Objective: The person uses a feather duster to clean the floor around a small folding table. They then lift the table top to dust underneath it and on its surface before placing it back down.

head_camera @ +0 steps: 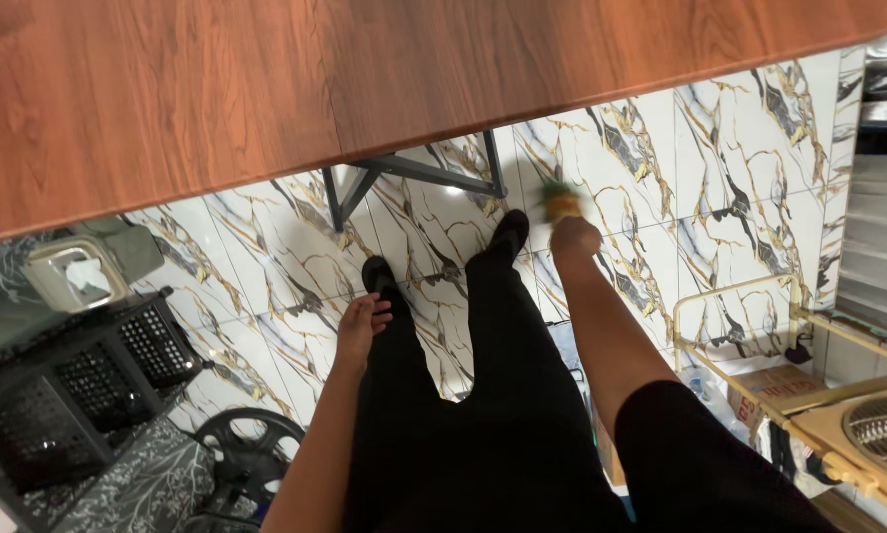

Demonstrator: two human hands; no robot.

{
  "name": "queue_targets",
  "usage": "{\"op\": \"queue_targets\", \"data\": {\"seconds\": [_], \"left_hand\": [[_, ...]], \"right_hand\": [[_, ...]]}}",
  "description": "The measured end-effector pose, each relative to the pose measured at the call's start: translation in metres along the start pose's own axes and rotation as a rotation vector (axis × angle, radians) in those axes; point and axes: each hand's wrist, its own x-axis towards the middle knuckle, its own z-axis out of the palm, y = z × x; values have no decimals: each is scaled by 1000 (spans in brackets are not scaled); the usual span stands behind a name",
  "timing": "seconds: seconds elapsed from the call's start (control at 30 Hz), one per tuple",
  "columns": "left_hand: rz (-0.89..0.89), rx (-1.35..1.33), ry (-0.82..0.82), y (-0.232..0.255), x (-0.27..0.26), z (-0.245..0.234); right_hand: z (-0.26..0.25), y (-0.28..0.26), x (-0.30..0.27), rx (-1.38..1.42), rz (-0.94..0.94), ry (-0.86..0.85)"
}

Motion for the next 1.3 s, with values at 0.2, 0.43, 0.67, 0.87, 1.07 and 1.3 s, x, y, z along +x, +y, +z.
{"op": "queue_targets", "data": {"seconds": [0.2, 0.43, 0.67, 0.87, 1.07, 1.3], "left_hand": [[-27, -117, 59, -10, 0, 5], [-7, -105, 48, -4, 2, 16], [52, -122, 15, -4, 8, 5], [50, -127, 32, -9, -4, -32], [65, -264, 94, -23, -27, -98], [84, -428, 181, -66, -53, -172]], "right_hand": [[22, 7, 3, 128, -129, -35], [48, 18, -59, 488, -111, 190], [43, 3, -64, 152, -104, -76], [33, -9, -63, 67, -2, 30], [28, -59, -114, 4, -439, 7], [22, -171, -200, 84, -738, 278]]}}
